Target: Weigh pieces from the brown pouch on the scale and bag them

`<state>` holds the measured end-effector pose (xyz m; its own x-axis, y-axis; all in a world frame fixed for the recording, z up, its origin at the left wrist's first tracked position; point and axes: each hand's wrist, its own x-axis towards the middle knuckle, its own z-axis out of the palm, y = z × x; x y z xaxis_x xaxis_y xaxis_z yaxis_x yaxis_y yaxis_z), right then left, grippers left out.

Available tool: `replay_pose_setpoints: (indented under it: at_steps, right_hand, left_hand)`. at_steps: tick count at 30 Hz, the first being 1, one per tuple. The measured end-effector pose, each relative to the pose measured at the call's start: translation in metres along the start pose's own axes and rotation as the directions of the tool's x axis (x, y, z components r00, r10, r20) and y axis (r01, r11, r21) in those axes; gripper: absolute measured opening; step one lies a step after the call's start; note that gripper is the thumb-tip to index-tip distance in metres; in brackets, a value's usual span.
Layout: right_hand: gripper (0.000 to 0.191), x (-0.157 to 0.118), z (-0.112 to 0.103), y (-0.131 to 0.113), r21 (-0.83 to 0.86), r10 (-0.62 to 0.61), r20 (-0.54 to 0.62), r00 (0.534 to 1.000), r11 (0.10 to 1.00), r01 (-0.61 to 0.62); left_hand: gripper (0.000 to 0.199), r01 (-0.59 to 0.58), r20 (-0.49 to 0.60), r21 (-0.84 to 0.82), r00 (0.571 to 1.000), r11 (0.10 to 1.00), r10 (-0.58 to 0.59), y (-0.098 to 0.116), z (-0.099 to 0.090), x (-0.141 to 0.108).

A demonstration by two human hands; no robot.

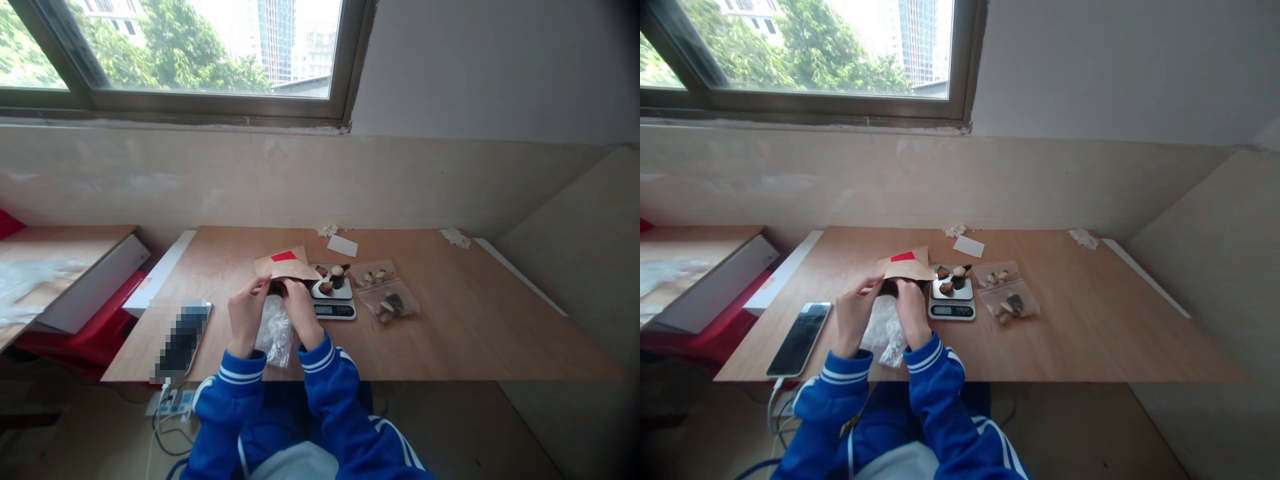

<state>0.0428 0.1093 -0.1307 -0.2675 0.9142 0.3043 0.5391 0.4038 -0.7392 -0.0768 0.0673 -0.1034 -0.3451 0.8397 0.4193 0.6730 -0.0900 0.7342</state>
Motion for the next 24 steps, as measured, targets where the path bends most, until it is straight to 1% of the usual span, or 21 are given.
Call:
replay_pose_setpoints:
  at_steps: [3, 7, 9, 10, 11, 13, 17, 19, 20, 22, 24]
  right_hand:
    - [0.04, -0.014, -0.008, -0.008, 0.061, -0.027, -0.119, 0.993, 0.998, 0.035]
    - [0.027, -0.031, -0.029, -0.014, 0.196, -0.032, -0.248, 0.968, 0.977, 0.082]
    - [0.02, -0.04, -0.044, -0.01, 0.27, 0.006, -0.331, 0.944, 0.959, 0.089]
    - [0.018, -0.046, -0.051, -0.004, 0.31, 0.041, -0.378, 0.925, 0.947, 0.085]
    - [0.017, -0.05, -0.059, 0.005, 0.353, 0.087, -0.425, 0.901, 0.932, 0.076]
    - [0.022, -0.059, -0.072, 0.032, 0.446, 0.2, -0.489, 0.849, 0.894, 0.047]
    - [0.042, -0.069, -0.088, 0.106, 0.559, 0.404, -0.515, 0.756, 0.827, -0.061]
    - [0.051, -0.071, -0.09, 0.137, 0.586, 0.462, -0.492, 0.738, 0.802, -0.112]
    - [0.055, -0.071, -0.089, 0.149, 0.598, 0.484, -0.477, 0.734, 0.79, -0.133]
    - [0.058, -0.068, -0.087, 0.165, 0.617, 0.512, -0.446, 0.734, 0.77, -0.163]
    - [0.057, -0.064, -0.083, 0.173, 0.63, 0.524, -0.419, 0.741, 0.756, -0.178]
  left_hand:
    - [0.018, 0.004, -0.004, 0.014, 1.0, 1.0, -0.004, -0.001, -0.001, 0.001]
    - [0.018, 0.005, 0.002, 0.02, 1.0, 1.0, -0.005, 0.0, -0.004, 0.003]
    - [0.018, 0.013, 0.004, 0.023, 1.0, 1.0, -0.014, 0.001, -0.005, 0.005]
    - [0.018, 0.019, 0.005, 0.025, 1.0, 1.0, -0.019, 0.001, -0.005, 0.006]
    - [0.018, 0.023, 0.004, 0.027, 1.0, 0.999, -0.023, 0.001, -0.005, 0.007]
    - [0.019, 0.03, -0.004, 0.031, 1.0, 0.999, -0.03, 0.0, -0.005, 0.009]
    - [0.018, 0.046, -0.043, 0.066, 0.998, 0.997, -0.043, 0.0, -0.003, 0.014]
    - [0.018, 0.047, -0.057, 0.087, 0.997, 0.995, -0.042, 0.003, -0.002, 0.017]
    - [0.018, 0.04, -0.064, 0.093, 0.997, 0.995, -0.034, 0.004, -0.001, 0.019]
    - [0.017, 0.015, -0.084, 0.101, 0.996, 0.995, -0.007, 0.009, -0.001, 0.024]
    - [0.017, 0.001, -0.119, 0.12, 0.993, 0.993, 0.013, 0.015, -0.002, 0.03]
